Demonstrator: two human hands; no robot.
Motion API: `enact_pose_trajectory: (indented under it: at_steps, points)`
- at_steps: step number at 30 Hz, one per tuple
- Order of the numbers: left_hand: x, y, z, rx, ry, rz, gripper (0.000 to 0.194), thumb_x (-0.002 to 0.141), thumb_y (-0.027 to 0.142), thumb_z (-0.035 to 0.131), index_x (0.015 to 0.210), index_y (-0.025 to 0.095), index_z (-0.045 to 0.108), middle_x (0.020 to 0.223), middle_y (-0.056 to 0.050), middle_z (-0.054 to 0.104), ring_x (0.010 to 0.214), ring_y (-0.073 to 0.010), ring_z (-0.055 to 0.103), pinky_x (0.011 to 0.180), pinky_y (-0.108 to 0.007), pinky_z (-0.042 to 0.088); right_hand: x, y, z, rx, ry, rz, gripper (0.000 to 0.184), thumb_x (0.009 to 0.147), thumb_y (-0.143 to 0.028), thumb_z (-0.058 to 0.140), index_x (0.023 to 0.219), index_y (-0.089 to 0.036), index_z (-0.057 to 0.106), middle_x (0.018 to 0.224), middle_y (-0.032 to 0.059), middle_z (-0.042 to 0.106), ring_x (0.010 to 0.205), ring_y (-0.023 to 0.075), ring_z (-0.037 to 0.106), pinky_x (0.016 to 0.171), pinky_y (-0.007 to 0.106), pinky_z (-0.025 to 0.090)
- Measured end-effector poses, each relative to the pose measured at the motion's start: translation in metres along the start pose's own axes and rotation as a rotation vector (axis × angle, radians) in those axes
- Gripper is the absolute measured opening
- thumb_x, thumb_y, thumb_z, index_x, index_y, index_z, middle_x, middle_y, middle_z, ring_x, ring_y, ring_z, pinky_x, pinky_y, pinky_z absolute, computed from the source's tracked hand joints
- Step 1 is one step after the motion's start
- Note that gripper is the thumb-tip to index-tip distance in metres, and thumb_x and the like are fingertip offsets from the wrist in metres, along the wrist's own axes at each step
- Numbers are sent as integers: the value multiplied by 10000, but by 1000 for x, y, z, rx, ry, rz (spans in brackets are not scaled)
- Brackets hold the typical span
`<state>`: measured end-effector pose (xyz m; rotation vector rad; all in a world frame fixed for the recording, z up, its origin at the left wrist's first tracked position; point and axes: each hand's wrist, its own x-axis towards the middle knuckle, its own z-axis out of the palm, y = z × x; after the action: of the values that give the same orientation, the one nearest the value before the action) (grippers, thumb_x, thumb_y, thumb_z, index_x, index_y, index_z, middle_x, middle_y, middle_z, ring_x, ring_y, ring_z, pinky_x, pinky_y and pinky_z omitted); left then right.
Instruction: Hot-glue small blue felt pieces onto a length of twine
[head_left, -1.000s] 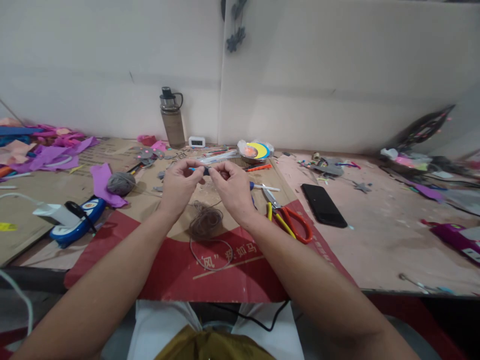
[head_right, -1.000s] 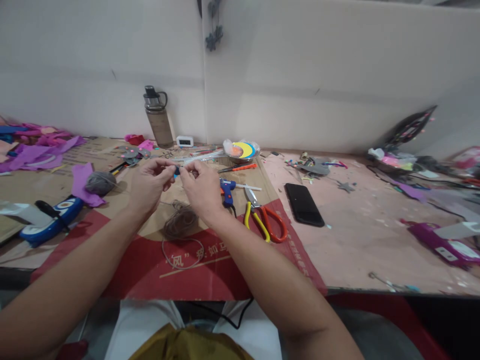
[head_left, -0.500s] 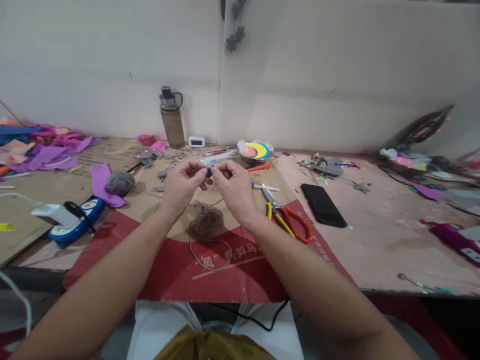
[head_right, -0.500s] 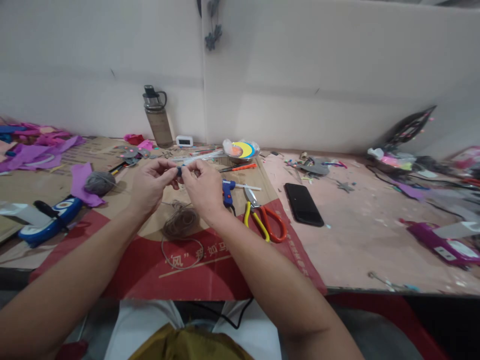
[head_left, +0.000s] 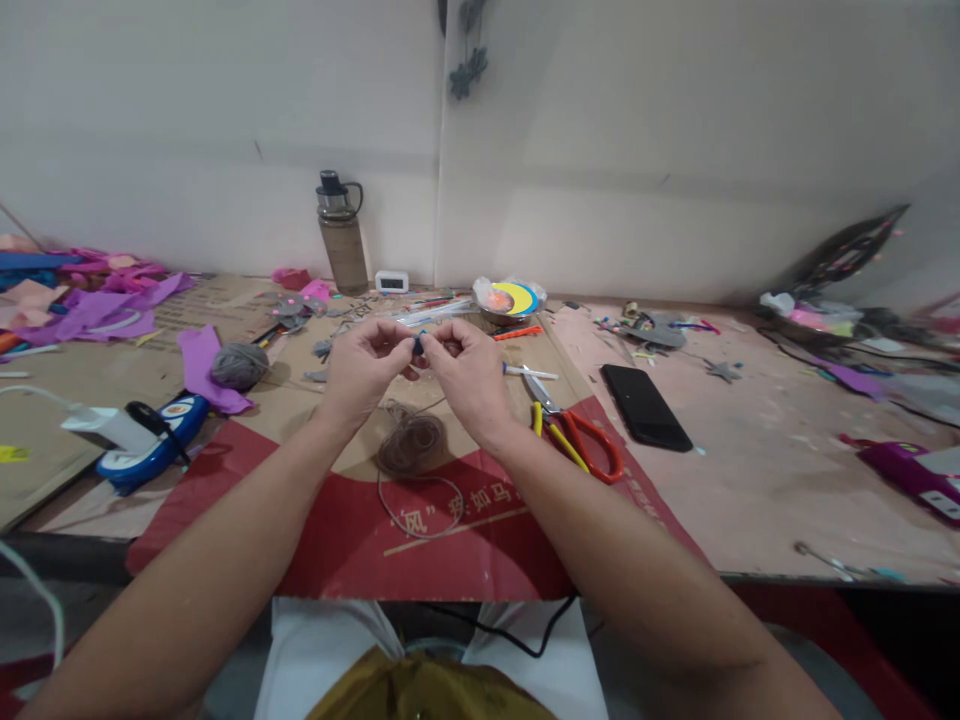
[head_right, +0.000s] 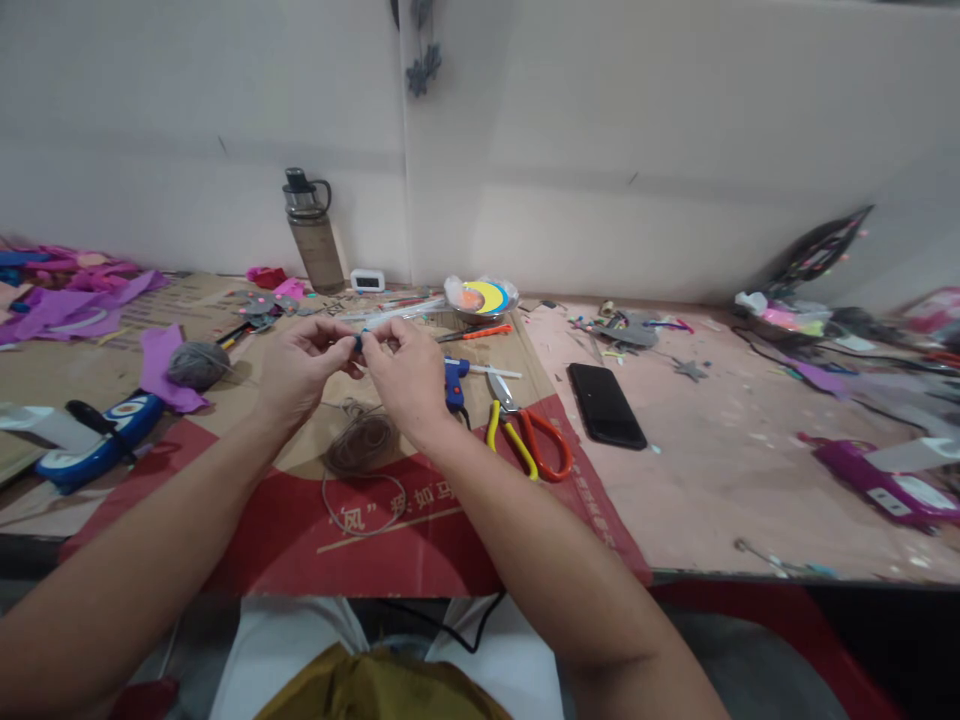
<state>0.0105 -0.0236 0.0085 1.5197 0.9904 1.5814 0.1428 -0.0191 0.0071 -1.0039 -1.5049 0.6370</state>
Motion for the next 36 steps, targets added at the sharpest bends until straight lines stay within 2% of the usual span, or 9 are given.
enact_pose_trajectory:
  at_steps: [10,15,20,24,27,30,33,36]
  points:
    - [0,0,1,-10,90,-37,106,708,236,682,716,160,608,610,15,613,513,-111,627,492,-226,549,-2,0,3,-43,-15,-10,183,818,-316,586,681,-195,594,671,-2,585,650,124,459,608,264,346]
    - [0,0,0,-18,85,-29,98,712,232,671,710,158,606,608,13,602,525,-126,631,483,-239,545,-2,0,5,-29,-10,-8,183,816,-319,587,682,-195,595,672,-1,587,653,127,465,610,265,346]
    - [1,1,-1,-15,71,-34,70,708,206,663,700,163,609,604,17,596,497,-100,595,468,-218,510,-2,-1,5,-21,-27,0,180,816,-312,590,681,-194,591,708,10,610,678,128,482,625,265,356]
    - [1,1,-1,-49,53,-35,47,699,187,662,696,167,619,592,18,590,491,-99,588,448,-210,471,-3,-2,4,-8,-25,8,183,815,-318,593,682,-195,564,666,-13,555,636,114,441,606,263,337]
    - [2,3,-2,-104,17,-78,63,693,200,672,709,170,619,600,9,601,493,-103,592,442,-212,449,-3,-2,3,46,12,30,132,788,-303,626,829,-206,547,634,-60,460,590,99,405,584,254,328]
    - [3,3,-3,-171,-24,-157,107,674,222,697,703,166,611,606,0,614,474,-100,584,406,-199,401,-1,-2,-1,99,-13,55,270,770,-275,642,1012,-209,543,617,-88,393,565,94,388,573,248,321]
    - [5,3,-4,-234,-72,-239,114,669,218,710,692,162,614,528,6,590,438,-95,559,394,-187,377,1,0,-3,105,-99,78,145,781,-295,616,883,-192,618,583,-78,403,552,90,361,560,252,298]
    - [7,2,-6,-304,-139,-318,94,693,221,700,697,150,638,536,-12,607,472,-102,580,452,-196,434,2,2,-4,182,-105,138,131,756,-303,608,731,-175,603,609,-49,503,569,91,412,569,252,326]
